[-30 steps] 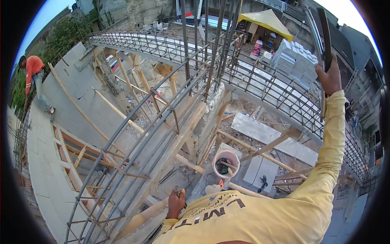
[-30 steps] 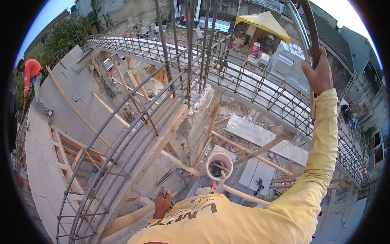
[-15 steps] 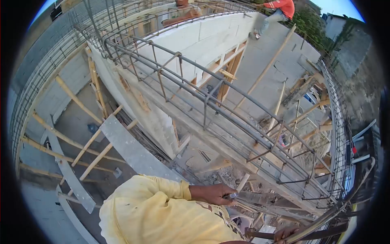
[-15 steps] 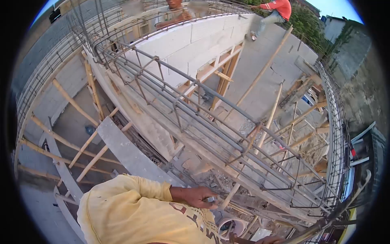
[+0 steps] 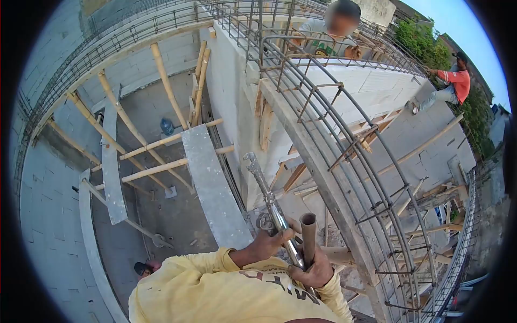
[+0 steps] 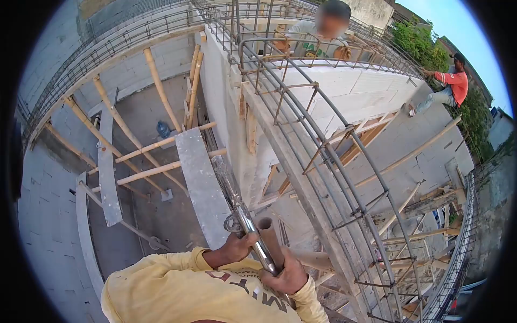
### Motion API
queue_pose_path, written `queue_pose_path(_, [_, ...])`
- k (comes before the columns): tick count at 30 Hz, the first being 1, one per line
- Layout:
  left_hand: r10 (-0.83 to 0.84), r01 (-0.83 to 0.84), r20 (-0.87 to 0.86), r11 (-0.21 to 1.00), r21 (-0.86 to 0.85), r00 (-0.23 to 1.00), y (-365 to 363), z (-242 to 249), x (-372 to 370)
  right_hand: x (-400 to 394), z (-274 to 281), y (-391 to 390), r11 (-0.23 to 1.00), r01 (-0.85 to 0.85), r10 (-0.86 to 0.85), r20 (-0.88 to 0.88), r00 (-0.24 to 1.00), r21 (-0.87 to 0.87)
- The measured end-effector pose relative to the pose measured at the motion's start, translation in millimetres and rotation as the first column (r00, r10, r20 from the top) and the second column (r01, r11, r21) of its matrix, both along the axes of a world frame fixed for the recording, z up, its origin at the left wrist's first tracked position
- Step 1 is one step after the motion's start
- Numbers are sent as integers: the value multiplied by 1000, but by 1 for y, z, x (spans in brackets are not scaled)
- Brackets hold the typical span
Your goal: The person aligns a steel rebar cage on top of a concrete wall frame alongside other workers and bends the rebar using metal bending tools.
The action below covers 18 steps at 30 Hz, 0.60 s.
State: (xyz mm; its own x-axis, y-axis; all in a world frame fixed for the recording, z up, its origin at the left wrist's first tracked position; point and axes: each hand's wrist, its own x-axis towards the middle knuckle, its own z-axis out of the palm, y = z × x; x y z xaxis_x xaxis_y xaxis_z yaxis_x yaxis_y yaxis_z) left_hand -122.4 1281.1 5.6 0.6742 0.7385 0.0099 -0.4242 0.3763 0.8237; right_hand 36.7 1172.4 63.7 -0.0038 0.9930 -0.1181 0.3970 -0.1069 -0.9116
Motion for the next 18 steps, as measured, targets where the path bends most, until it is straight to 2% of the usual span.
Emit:
queue_pose_path(1, [95,-92,32,992,-88,995,2,-10,-3,-7,-4,13,999,-34,36,-50,998,23])
queue_pose_path(4, [257,-264,-60,948,-181,965,12,-23,-26,-21,-24,42,987,-155,161,-192,968,46])
queue_pose_path(5, [302,-304,-41,931,-202,952,16,-29,-35,-27,-28,51,982,-182,188,-244,951,44])
queue_pose_path(6, [344,-341,-23,914,-222,939,20,-36,-44,-30,-37,59,963,-223,248,-178,952,152])
queue_pose_path(7, [384,-374,-5,895,-242,923,25,-39,-49,-34,-44,66,968,-209,231,-161,960,140])
queue_pose_path(8, [472,-443,19,840,-314,881,28,-19,-51,-39,-50,72,973,-193,211,-144,967,130])
queue_pose_path(9, [531,-504,28,820,-272,847,35,-20,-54,-43,-55,80,978,-174,189,-127,974,119])
queue_pose_path(10, [584,-562,37,794,-233,811,43,-23,-61,-45,-58,87,976,-123,139,-80,987,178])
queue_pose_path(13, [736,-724,15,669,-165,677,64,-36,-90,-40,-60,116,998,-40,41,30,999,-44])
queue_pose_path(14, [781,-773,1,617,-148,624,71,-38,-102,-42,-62,129,999,-11,8,69,998,35])
queue_pose_path(17, [873,-871,-3,487,-55,488,93,-40,-131,-45,-73,187,996,-31,51,254,966,-83])
queue_pose_path(18, [879,-879,-23,476,-33,476,104,-39,-142,-50,-59,208,996,-56,69,187,980,-76])
